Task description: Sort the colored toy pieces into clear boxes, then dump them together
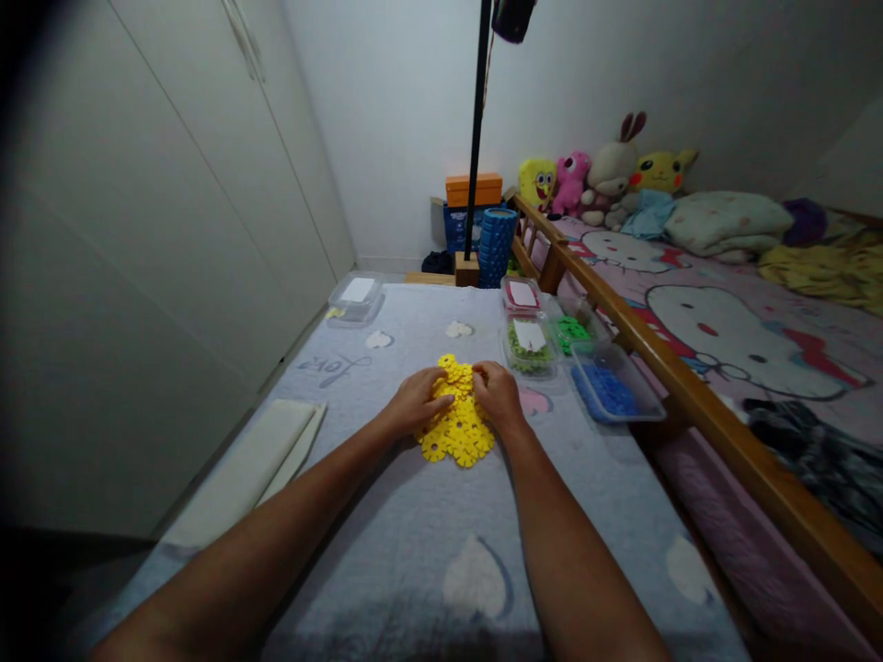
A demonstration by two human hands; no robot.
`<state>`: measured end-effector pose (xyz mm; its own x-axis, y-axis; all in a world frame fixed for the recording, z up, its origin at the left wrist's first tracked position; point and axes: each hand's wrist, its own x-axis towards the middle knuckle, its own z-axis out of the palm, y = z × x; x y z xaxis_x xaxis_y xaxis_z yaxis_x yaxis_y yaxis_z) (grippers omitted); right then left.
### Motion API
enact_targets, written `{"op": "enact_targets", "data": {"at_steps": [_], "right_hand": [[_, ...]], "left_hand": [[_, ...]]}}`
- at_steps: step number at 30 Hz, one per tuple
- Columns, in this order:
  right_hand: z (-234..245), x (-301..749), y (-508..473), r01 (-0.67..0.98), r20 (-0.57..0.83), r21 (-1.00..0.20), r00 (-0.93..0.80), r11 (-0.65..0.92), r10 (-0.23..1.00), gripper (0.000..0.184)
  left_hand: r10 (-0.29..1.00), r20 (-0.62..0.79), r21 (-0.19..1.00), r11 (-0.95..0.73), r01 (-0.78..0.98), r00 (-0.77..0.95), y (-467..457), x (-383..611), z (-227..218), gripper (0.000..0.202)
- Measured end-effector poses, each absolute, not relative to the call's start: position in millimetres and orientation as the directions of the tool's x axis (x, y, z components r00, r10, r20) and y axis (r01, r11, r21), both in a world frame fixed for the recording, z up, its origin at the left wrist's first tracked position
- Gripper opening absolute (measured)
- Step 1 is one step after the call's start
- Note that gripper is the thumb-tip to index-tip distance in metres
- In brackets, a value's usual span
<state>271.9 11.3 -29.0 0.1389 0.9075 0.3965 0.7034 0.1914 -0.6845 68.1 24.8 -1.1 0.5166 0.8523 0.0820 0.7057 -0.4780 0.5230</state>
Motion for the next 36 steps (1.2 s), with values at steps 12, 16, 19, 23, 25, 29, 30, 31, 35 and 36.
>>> {"op": "enact_targets", "data": {"at_steps": [12, 16, 19, 23, 25, 29, 30, 31, 35, 36], "right_hand": [[40.5, 348.5, -46.6, 0.935, 0.402, -0.162, 0.354, -0.315, 0.844, 0.028], [45.0, 362.5, -75.0, 0.864, 0.325, -0.041, 0.486, -0.501, 0.811, 0.036], [41.6, 370.8, -84.3, 0.843, 0.292, -0.005, 0.516, -0.538, 0.805, 0.036], [36.4, 378.6, -85.6, 0.855, 0.304, 0.007, 0.492, -0.518, 0.816, 0.033], [36.0, 378.7, -85.3, 0.863, 0.305, 0.001, 0.481, -0.505, 0.822, 0.036], [39.3, 369.0, -88.2, 0.870, 0.293, -0.003, 0.471, -0.492, 0.832, 0.036], [40.5, 364.8, -89.8, 0.873, 0.290, -0.002, 0.467, -0.488, 0.835, 0.036], [41.7, 360.1, -91.6, 0.876, 0.284, -0.001, 0.463, -0.483, 0.840, 0.036], [44.6, 338.0, -100.5, 0.888, 0.242, 0.004, 0.445, -0.459, 0.862, 0.036], [44.5, 331.9, -103.0, 0.892, 0.240, 0.000, 0.439, -0.452, 0.866, 0.036]], "left_hand": [[0.846, 0.164, 0.394, -0.527, 0.753, 0.507, -44.6, 42.9, -6.4, 0.061], [0.848, 0.218, 0.419, -0.529, 0.738, 0.483, -57.6, 44.7, -12.1, 0.057], [0.841, 0.271, 0.433, -0.541, 0.721, 0.469, -59.2, 44.4, -15.3, 0.052], [0.827, 0.315, 0.454, -0.562, 0.691, 0.466, -56.1, 41.7, -19.3, 0.046], [0.821, 0.320, 0.459, -0.571, 0.680, 0.473, -54.8, 40.8, -20.8, 0.043], [0.816, 0.341, 0.461, -0.578, 0.673, 0.467, -54.6, 40.4, -21.8, 0.039], [0.816, 0.346, 0.462, -0.577, 0.673, 0.463, -54.8, 40.5, -21.7, 0.039], [0.816, 0.349, 0.463, -0.577, 0.673, 0.460, -55.0, 40.5, -21.5, 0.039], [0.812, 0.355, 0.460, -0.582, 0.670, 0.462, -55.3, 40.5, -20.8, 0.038], [0.811, 0.358, 0.458, -0.585, 0.669, 0.464, -55.3, 40.6, -20.7, 0.038]]}}
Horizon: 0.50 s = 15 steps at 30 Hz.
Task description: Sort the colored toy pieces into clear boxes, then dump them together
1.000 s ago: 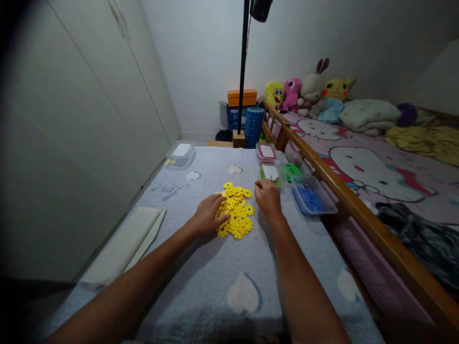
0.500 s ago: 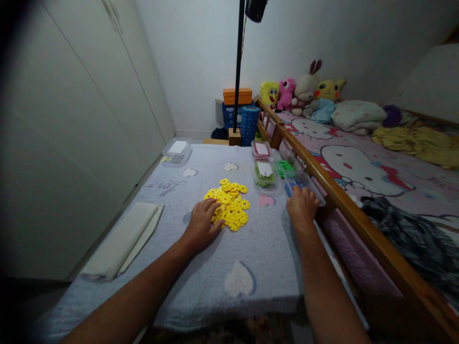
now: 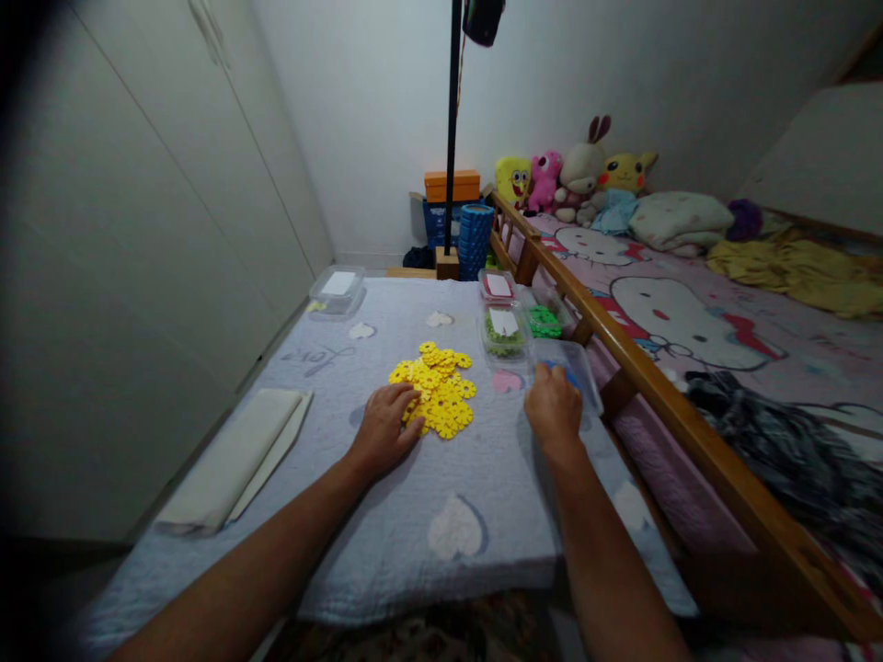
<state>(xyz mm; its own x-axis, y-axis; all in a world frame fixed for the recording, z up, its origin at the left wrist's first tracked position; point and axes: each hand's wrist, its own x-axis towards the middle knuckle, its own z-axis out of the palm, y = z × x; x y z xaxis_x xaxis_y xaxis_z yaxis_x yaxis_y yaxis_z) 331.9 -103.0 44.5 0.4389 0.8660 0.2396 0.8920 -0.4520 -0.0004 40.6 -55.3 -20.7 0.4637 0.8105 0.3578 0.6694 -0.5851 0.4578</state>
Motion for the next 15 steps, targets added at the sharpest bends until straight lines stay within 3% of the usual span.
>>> {"op": "enact_targets", "data": {"at_steps": [6, 11, 15], "right_hand": [[37.2, 293.8, -118.6, 0.943, 0.258, -0.059, 0.331, -0.327, 0.908, 0.036], [39.6, 298.5, -116.5, 0.959, 0.318, -0.240, 0.222, -0.149, 0.922, 0.030], [41.0, 343.6, -98.3, 0.923, 0.445, -0.290, 0.363, -0.251, 0.819, 0.027]], "left_hand": [[0.796, 0.387, 0.460, -0.604, 0.651, 0.465, -55.9, 40.4, -19.8, 0.037], [0.777, 0.429, 0.460, -0.626, 0.630, 0.460, -60.7, 41.3, -11.9, 0.034], [0.757, 0.439, 0.468, -0.652, 0.596, 0.483, -70.0, 52.4, -0.9, 0.033]]}}
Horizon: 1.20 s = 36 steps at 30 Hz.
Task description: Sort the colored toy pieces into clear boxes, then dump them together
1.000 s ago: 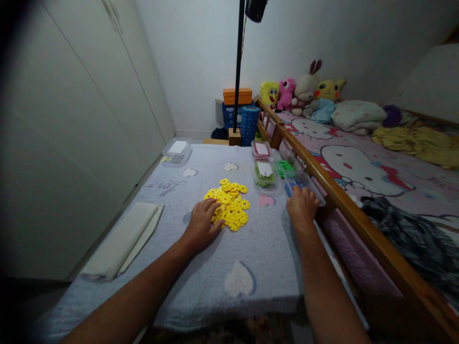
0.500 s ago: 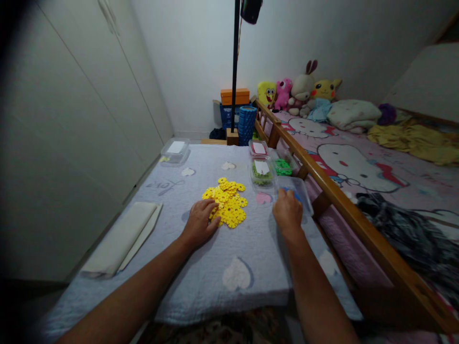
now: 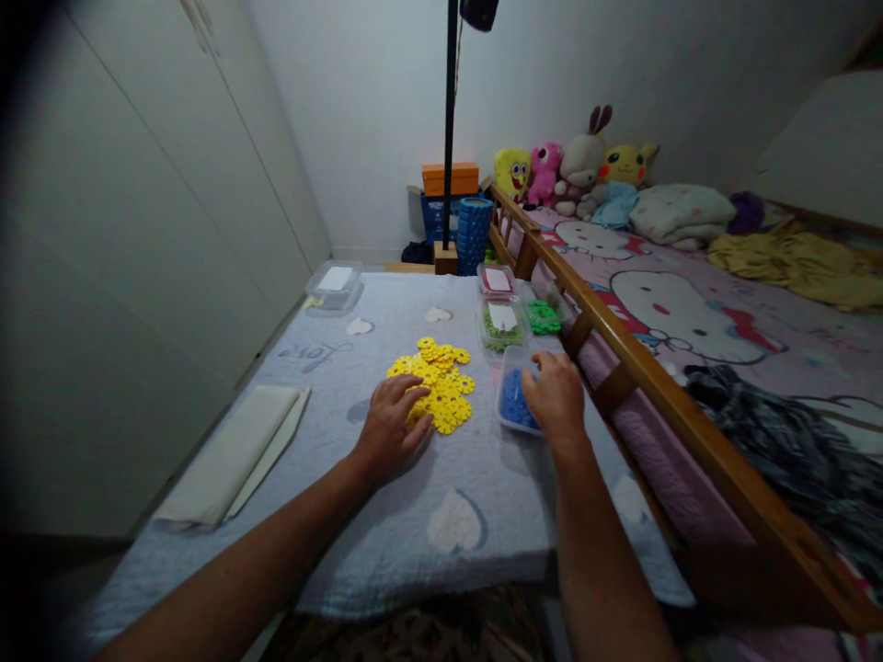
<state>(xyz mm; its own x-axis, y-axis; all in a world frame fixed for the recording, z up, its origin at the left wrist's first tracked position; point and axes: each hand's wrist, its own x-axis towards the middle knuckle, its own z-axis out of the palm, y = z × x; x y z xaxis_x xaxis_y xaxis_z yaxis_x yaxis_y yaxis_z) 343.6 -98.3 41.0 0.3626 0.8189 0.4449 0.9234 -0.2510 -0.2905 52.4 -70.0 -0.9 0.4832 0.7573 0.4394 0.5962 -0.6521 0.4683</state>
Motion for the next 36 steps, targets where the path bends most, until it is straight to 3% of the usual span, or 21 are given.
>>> {"op": "enact_targets", "data": {"at_steps": [4, 9, 15, 23, 36], "right_hand": [[26.9, 383.5, -82.0, 0.848, 0.446, -0.321, 0.529, -0.422, 0.722, 0.043], [9.2, 397.0, -75.9, 0.787, 0.290, -0.411, 0.591, -0.460, 0.753, 0.047], [10.1, 395.7, -76.4, 0.793, 0.382, -0.537, 0.534, -0.289, 0.754, 0.047], [14.5, 362.1, -68.5, 0.647, 0.301, -0.745, 0.540, -0.159, 0.786, 0.056], [29.2, 322.6, -71.7, 0.355, 0.375, -0.912, 0.515, 0.206, 0.771, 0.051]], "left_hand": [[0.706, 0.380, 0.483, -0.702, 0.523, 0.597, -84.0, 79.9, 6.0, 0.040], [0.709, 0.276, 0.524, -0.677, 0.516, 0.649, -96.6, 123.4, 6.1, 0.055], [0.732, 0.277, 0.591, -0.640, 0.490, 0.622, -99.5, 147.0, 0.2, 0.042], [0.790, 0.292, 0.690, -0.564, 0.453, 0.539, -105.0, 122.8, -5.8, 0.046], [0.819, 0.323, 0.731, -0.534, 0.424, 0.475, -106.7, 93.3, -13.0, 0.061]]}}
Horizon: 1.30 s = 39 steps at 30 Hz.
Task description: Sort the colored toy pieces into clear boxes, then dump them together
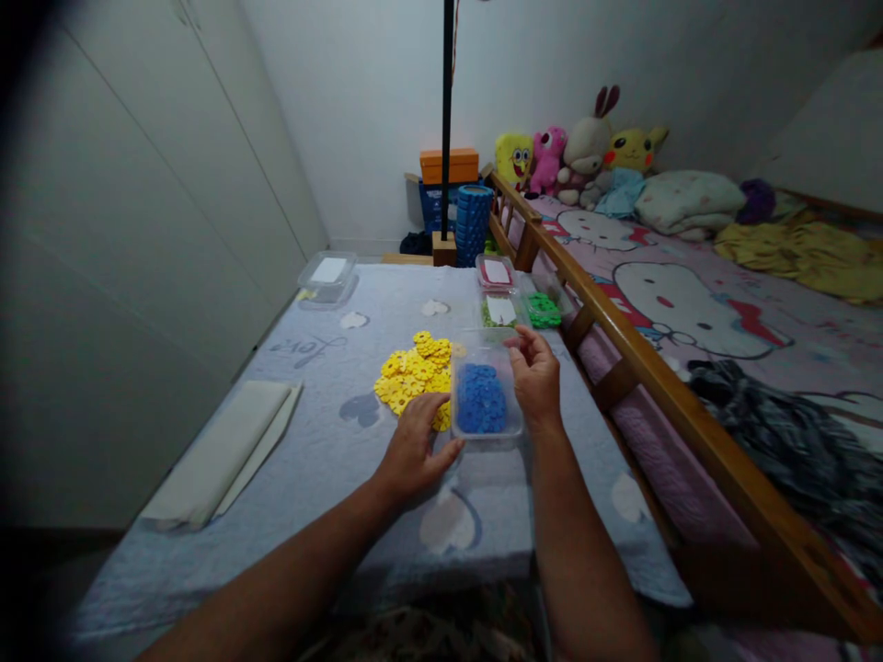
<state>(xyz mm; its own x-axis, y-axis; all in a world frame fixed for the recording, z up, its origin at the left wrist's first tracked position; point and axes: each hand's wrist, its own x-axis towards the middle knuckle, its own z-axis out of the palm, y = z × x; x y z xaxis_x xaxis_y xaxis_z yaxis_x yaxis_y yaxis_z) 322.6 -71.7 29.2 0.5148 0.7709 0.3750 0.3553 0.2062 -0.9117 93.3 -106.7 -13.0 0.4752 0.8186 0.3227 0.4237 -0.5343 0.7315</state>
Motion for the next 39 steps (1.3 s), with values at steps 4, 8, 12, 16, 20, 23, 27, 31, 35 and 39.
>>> {"op": "enact_targets", "data": {"at_steps": [4, 8, 12, 16, 20, 23, 27, 31, 35, 39], "right_hand": [[25.1, 325.8, -72.4, 0.259, 0.344, -0.934, 0.467, 0.246, 0.814, 0.053], [15.2, 330.4, -71.3, 0.141, 0.300, -0.954, 0.454, 0.265, 0.839, 0.052], [7.7, 333.2, -70.5, 0.129, 0.252, -0.968, 0.466, 0.216, 0.848, 0.053], [2.7, 332.9, -70.6, 0.193, 0.265, -0.962, 0.482, 0.194, 0.835, 0.052], [-0.3, 330.0, -70.4, 0.209, 0.261, -0.961, 0.475, 0.180, 0.840, 0.051], [1.0, 327.0, -70.3, 0.194, 0.265, -0.962, 0.471, 0.194, 0.841, 0.049], [8.6, 323.3, -73.1, 0.167, 0.284, -0.958, 0.496, 0.231, 0.820, 0.046], [19.7, 320.2, -80.2, 0.165, 0.333, -0.943, 0.538, 0.290, 0.775, 0.044], [27.5, 319.9, -86.5, 0.152, 0.364, -0.928, 0.566, 0.340, 0.740, 0.042], [28.5, 326.5, -89.4, 0.136, 0.311, -0.949, 0.552, 0.284, 0.774, 0.038]], "left_hand": [[0.812, 0.362, 0.729, -0.553, 0.403, 0.458, -109.2, 93.9, -16.5, 0.073], [0.805, 0.384, 0.739, -0.562, 0.372, 0.453, -107.0, 93.4, -19.4, 0.074], [0.788, 0.412, 0.746, -0.580, 0.326, 0.457, -102.4, 92.6, -22.3, 0.076], [0.736, 0.477, 0.715, -0.643, 0.275, 0.481, -100.6, 93.7, -25.1, 0.076], [0.688, 0.528, 0.669, -0.698, 0.255, 0.498, -101.4, 94.5, -25.4, 0.074], [0.686, 0.526, 0.648, -0.706, 0.285, 0.503, -102.2, 93.6, -22.8, 0.072], [0.697, 0.512, 0.628, -0.702, 0.335, 0.501, -102.4, 92.7, -19.1, 0.068], [0.690, 0.526, 0.602, -0.715, 0.356, 0.498, -102.5, 93.5, -18.3, 0.067], [0.688, 0.522, 0.599, -0.716, 0.358, 0.504, -102.7, 94.5, -17.6, 0.067], [0.690, 0.516, 0.606, -0.713, 0.353, 0.507, -102.2, 95.1, -16.4, 0.063]]}}
